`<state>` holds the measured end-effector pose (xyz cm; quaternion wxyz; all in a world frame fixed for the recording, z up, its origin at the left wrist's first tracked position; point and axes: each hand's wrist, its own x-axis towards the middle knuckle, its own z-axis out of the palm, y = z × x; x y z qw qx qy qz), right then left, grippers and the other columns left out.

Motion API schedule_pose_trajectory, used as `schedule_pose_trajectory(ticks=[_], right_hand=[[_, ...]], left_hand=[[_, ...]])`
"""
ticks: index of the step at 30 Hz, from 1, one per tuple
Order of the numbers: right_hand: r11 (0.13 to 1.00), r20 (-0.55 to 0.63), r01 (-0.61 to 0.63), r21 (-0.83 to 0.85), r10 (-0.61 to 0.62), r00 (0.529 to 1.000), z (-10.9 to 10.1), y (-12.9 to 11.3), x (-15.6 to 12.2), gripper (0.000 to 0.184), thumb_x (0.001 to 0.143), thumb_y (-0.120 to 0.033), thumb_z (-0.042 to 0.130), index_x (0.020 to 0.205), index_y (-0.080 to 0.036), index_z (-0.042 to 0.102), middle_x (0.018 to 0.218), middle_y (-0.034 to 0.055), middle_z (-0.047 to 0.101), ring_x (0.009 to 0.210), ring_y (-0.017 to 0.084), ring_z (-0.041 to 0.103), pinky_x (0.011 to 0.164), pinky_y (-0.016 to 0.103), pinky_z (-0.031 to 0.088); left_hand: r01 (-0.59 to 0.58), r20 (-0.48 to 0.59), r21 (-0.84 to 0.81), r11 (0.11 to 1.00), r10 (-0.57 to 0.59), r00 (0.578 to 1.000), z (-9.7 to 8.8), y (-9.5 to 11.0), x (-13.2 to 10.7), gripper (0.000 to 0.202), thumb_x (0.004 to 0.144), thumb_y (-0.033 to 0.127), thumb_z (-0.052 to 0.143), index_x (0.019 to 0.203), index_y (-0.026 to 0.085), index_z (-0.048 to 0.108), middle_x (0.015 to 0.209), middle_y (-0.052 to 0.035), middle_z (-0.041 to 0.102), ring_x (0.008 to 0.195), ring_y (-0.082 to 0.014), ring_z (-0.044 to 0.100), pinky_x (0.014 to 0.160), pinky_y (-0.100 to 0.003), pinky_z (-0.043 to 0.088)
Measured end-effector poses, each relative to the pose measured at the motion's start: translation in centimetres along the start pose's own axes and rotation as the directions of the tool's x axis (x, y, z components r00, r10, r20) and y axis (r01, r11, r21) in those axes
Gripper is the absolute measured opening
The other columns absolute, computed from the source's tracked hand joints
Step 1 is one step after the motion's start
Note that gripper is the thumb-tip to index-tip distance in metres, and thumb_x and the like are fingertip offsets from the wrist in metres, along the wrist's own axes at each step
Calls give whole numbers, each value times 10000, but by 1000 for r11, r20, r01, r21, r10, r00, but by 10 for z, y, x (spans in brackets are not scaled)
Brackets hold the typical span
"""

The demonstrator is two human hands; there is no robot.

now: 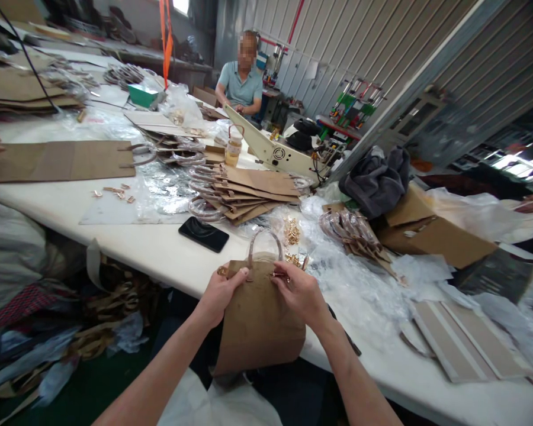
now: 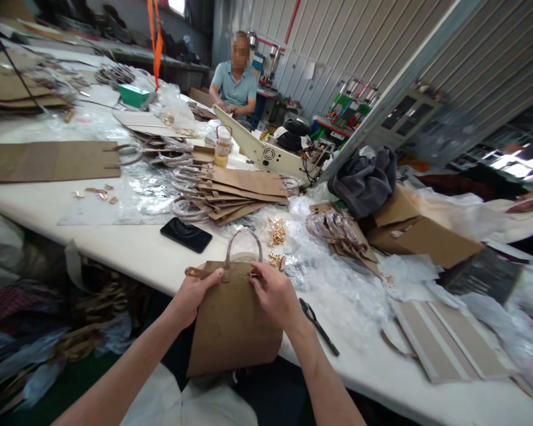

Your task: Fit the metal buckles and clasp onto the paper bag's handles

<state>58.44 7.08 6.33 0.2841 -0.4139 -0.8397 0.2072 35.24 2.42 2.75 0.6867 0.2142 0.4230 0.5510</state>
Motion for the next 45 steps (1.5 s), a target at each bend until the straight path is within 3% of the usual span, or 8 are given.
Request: schedule_pose_trajectory(ticks=[4,20,28,38,45], right_hand=[[1000,-19,23,-1,-23,1000,2,-2,0,138,1076,-257,676,1156,-277,786,1123,78,822,1051,279,785,949,454,656],[978,46,123,-168,-117,992,14,-4,3,191,1064,-145,598,931,-238,699,1088,87,785,957,238,749,844,375,616],[996,0,60,-67,-61,998,17,-3,6,202,987,-79,659,861,-235,687,1028,55,792,895,215,748,828,338,600],[937,172,163,-309,-114,979,25,-4,9,221,975,-15,695,885,-217,702,1018,66,768,913,229,713,806,328,569],[947,127,123,-298,-89,988,32,0,8,231,969,-31,701,839,-222,694,946,39,758,830,205,702,757,311,555]], left_hand=[[-26,14,0,1000,26,1000,0,0,-1,401,821,480,896,1061,189,761,932,-48,818,852,-223,748,796,-323,580],[-124,-30,155,980,130,991,-5,-8,0,357,871,508,845,1001,194,736,868,-7,770,803,-187,681,709,-273,520],[-125,-42,165,978,134,990,-7,-10,1,354,864,498,850,984,189,727,874,-33,777,822,-212,702,734,-301,543],[-140,-51,200,970,153,987,-11,-14,-2,337,890,492,834,997,189,736,897,-27,773,839,-195,684,739,-283,540],[-132,-57,205,970,147,988,-12,-16,-1,345,894,501,832,990,184,737,896,-28,770,834,-190,673,734,-283,533]])
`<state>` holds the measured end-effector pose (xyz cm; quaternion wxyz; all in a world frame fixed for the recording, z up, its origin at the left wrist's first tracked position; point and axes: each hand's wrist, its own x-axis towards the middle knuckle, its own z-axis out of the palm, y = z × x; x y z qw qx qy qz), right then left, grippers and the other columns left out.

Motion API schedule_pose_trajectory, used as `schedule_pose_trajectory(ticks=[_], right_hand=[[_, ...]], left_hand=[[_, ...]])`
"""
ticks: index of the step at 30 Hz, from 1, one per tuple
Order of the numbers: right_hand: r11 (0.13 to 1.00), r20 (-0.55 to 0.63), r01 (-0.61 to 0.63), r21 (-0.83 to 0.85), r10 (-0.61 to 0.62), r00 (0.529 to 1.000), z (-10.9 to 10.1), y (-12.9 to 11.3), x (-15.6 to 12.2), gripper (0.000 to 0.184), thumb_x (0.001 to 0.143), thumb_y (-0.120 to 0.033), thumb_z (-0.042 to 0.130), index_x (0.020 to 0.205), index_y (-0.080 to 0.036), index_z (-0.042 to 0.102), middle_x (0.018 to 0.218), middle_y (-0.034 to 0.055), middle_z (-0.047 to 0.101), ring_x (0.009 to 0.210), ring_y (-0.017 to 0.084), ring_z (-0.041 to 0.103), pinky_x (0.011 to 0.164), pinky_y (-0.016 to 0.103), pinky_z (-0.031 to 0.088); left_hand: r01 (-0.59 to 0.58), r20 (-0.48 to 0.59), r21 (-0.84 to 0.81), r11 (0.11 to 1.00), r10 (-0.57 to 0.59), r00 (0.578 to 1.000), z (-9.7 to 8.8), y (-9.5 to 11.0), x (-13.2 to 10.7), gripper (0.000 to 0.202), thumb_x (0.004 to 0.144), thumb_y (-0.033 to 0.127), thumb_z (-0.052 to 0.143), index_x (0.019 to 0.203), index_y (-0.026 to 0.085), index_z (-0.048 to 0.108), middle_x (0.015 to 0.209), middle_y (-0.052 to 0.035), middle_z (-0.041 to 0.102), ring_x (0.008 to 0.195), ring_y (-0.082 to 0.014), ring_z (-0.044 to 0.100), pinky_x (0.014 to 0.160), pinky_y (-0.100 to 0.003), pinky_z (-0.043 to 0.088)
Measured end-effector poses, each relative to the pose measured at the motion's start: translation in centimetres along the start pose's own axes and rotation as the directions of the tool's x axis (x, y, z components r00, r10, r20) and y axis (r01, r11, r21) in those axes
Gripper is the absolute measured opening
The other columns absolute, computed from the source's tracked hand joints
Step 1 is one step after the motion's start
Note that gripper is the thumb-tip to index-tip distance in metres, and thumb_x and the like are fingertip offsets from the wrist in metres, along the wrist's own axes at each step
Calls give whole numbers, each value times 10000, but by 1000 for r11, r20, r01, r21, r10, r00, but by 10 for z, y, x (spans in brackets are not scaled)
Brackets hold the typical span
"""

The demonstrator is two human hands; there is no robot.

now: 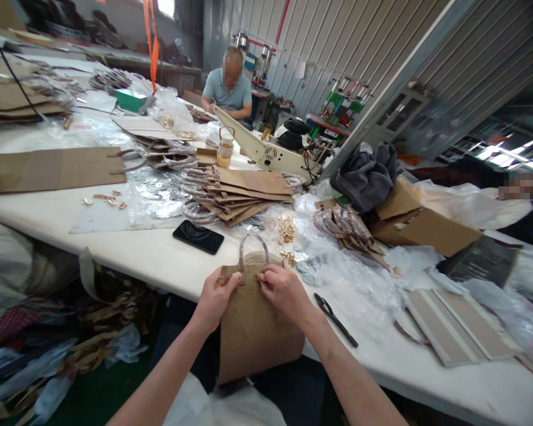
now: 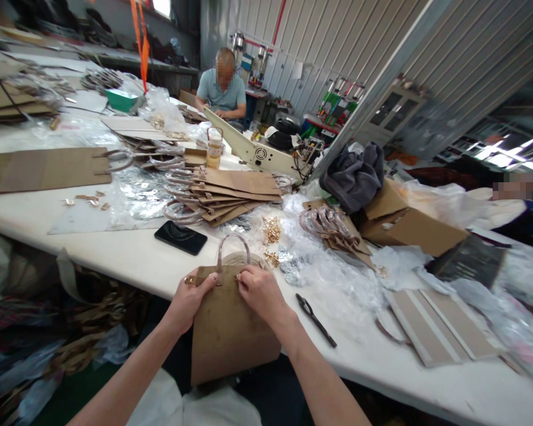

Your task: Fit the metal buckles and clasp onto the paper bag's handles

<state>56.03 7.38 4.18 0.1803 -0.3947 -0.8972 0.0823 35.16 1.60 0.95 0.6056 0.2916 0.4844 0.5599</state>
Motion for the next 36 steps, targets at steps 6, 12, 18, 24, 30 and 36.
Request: schedule_pose_trajectory(ticks=[6,12,18,24,30,36], right_hand=[[996,-46,-71,58,74,996,5,-3,0,243,922,-2,717,808,-217,709,917,27,768,799,187,712,720,289,535],[999,44,-38,-26,40,998,1,-2,1,203,1002,-79,719,840,-196,757,937,36,766,795,176,694,732,288,522],[999,112,25,-27,-22,994,-6,-1,1,153,1043,-98,688,954,-173,788,1029,59,775,863,187,703,780,305,534],[994,121,-97,-55,103,987,-2,-5,4,187,1026,-105,714,869,-184,776,976,35,770,852,176,708,788,303,533],[976,171,-26,-218,64,983,1,-13,3,191,1069,-138,651,925,-178,770,1001,68,749,853,205,680,753,332,510],[976,242,77,-204,-26,970,-9,-10,4,170,1082,-119,624,980,-160,754,1067,80,742,906,214,687,803,340,525]], left_hand=[[25,-9,-47,999,-26,1000,2,-1,1,368,848,505,870,985,187,744,903,-33,789,840,-199,697,756,-291,547],[58,-37,-25,998,-59,998,5,-3,5,406,815,517,879,978,171,743,908,-40,784,819,-196,691,748,-294,536],[62,-75,33,998,-59,995,5,-5,7,390,817,512,861,925,168,714,832,-7,729,763,-162,628,693,-266,491],[75,-78,50,996,-71,994,6,-2,7,394,817,523,858,908,175,698,818,4,723,743,-154,617,685,-262,488],[81,-82,38,996,-78,994,7,0,9,379,818,506,861,907,176,698,801,17,706,725,-141,592,677,-258,488],[120,-72,-2,993,-120,990,6,-3,10,416,798,516,874,940,164,704,848,-18,731,765,-172,634,691,-278,497]])
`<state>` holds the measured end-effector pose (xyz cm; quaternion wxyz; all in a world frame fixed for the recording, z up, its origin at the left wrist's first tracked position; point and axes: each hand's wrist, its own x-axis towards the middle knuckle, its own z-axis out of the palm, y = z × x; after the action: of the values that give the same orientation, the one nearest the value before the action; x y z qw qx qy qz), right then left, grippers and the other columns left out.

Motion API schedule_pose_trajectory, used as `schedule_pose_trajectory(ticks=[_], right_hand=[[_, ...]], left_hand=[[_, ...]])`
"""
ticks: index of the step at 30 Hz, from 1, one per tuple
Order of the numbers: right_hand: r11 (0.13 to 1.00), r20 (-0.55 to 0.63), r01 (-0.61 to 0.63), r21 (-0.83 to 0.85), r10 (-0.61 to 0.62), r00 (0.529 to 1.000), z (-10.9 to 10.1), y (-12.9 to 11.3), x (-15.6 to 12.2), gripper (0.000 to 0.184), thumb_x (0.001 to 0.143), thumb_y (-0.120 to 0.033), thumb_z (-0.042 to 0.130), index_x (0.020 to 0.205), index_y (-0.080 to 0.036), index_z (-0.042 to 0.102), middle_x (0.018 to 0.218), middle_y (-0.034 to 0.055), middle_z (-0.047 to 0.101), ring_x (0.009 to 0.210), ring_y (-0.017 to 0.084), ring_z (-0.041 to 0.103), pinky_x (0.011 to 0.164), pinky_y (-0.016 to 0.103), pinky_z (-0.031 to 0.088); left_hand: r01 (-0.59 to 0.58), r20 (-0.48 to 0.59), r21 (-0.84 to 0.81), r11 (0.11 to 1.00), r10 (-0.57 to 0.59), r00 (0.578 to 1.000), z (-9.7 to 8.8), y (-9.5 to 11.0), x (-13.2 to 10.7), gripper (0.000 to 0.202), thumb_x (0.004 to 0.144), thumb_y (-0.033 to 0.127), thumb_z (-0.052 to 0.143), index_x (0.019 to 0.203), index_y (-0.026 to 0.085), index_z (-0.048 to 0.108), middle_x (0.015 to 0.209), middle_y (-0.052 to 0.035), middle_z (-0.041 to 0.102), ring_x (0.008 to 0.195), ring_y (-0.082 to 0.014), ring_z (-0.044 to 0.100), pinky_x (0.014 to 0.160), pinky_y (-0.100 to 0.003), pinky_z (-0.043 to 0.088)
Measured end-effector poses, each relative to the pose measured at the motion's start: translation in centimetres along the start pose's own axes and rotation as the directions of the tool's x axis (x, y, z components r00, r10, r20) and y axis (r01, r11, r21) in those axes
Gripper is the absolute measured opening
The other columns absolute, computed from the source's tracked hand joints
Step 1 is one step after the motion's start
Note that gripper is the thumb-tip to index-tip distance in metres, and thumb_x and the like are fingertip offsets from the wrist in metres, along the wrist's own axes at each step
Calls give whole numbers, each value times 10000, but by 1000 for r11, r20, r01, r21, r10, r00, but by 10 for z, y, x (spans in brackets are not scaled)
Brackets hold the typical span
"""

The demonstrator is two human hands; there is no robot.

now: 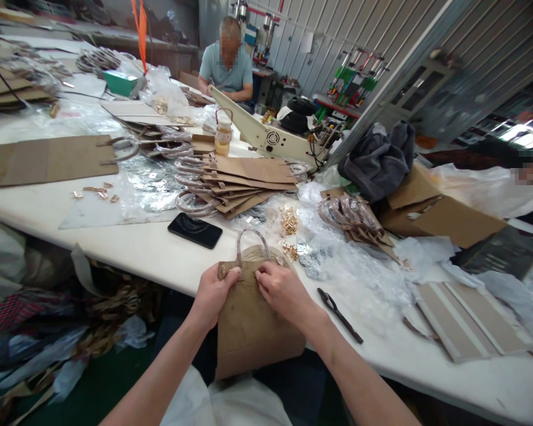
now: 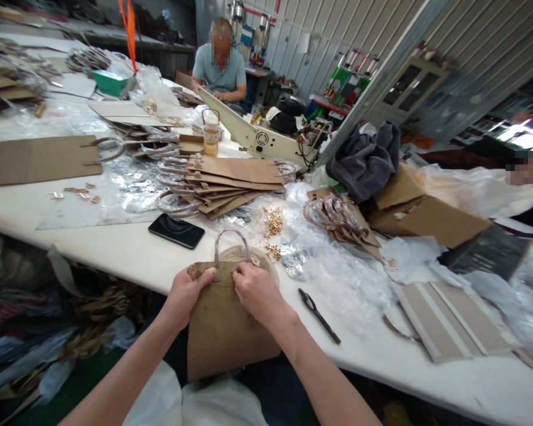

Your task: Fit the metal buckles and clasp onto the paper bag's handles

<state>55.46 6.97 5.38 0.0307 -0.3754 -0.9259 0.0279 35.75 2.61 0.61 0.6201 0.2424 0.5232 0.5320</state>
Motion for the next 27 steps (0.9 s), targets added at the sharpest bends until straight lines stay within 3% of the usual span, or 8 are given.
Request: schedule_pose_trajectory(ticks=[4,10,17,22,27], right_hand=[[999,28,38,15,-38,999,-5,6,3,159,1058,-95,649,950,-164,745,1059,72,740,920,205,691,805,323,517],[1000,-22,19,21,-19,1000,0,7,7,167,1011,-104,697,868,-193,700,1000,50,733,896,202,676,803,319,504],[995,-45,-89,43,91,995,-1,5,7,138,939,-77,717,896,-201,674,965,44,726,915,212,684,800,309,512],[999,44,-24,-22,25,999,-9,0,10,73,995,-115,679,1014,-178,710,1069,74,735,979,225,687,836,312,523],[996,116,3,-93,8,993,-17,-8,17,154,1019,-73,588,1012,-159,716,1083,111,731,997,245,684,853,343,529]], left_hand=[[-23,-4,14,1000,23,1000,-1,-1,0,396,801,502,864,937,167,703,834,-2,716,759,-158,621,692,-268,484],[1,-99,188,982,18,995,3,6,4,290,706,362,864,866,162,728,766,8,716,723,-152,598,651,-258,456],[-47,-15,302,952,54,998,6,19,9,210,714,303,834,839,137,803,803,-30,792,739,-173,642,648,-260,459],[-43,-69,187,981,57,996,8,16,5,225,632,278,889,781,139,794,758,-27,784,706,-166,636,635,-254,461],[-27,-105,56,998,33,994,9,11,3,308,611,289,922,852,127,822,772,-44,802,698,-171,656,632,-254,479]])
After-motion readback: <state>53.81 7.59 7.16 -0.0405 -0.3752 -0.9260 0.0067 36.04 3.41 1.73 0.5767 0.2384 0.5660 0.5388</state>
